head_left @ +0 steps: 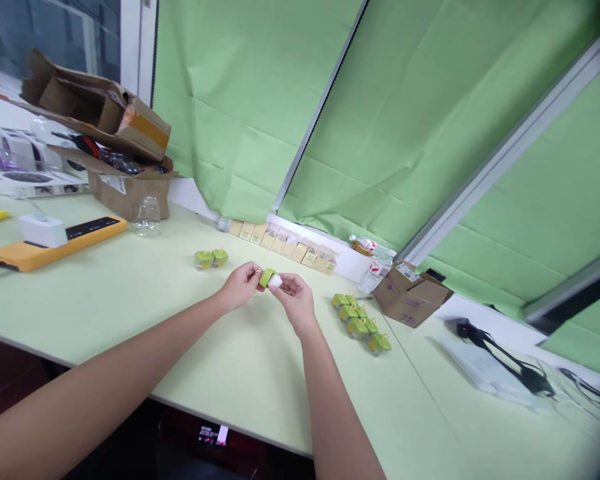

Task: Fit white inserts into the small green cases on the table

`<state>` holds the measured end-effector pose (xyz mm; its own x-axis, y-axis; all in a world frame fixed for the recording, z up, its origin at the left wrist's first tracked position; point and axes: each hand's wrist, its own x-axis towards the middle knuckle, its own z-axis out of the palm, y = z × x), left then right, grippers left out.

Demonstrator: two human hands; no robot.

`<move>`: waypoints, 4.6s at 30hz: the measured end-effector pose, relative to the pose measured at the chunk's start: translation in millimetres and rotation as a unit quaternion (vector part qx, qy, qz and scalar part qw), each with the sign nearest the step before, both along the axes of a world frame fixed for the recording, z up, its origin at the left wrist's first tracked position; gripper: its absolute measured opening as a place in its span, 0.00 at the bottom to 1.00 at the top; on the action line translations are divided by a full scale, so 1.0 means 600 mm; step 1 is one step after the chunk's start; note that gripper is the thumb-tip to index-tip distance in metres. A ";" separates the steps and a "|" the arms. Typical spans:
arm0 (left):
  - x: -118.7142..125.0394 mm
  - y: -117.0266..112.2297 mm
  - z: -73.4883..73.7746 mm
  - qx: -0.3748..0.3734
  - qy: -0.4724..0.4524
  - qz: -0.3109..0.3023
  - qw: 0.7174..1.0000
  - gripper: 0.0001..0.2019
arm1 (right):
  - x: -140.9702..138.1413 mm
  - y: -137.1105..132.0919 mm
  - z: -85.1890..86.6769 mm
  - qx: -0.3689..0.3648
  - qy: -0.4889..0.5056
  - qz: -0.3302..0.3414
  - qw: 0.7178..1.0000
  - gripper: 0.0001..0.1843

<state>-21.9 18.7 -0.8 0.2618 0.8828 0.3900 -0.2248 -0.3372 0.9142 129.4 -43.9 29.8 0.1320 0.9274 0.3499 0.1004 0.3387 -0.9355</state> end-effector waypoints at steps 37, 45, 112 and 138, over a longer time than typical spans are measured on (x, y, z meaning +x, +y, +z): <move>-0.011 -0.022 0.026 -0.088 -0.096 -0.119 0.984 0.17 | -0.029 -0.025 0.016 0.211 -0.266 -0.122 0.933 0.18; -0.016 -0.026 0.033 -0.058 -0.072 -0.100 0.991 0.15 | -0.032 -0.027 0.016 0.214 -0.266 -0.127 0.931 0.18; -0.026 0.008 -0.036 0.067 0.182 0.038 0.980 0.29 | 0.013 0.003 0.002 -0.022 0.085 -0.136 0.987 0.14; 0.001 -0.038 -0.010 0.128 0.218 -0.019 0.967 0.27 | -0.006 0.008 -0.025 -0.002 -0.061 -0.014 0.998 0.12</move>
<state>-21.5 -3.8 -6.7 0.4817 0.7577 0.4403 0.1463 -0.5650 0.8120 126.1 -39.1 14.6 0.1144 0.9253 0.3616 0.2228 0.3308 -0.9170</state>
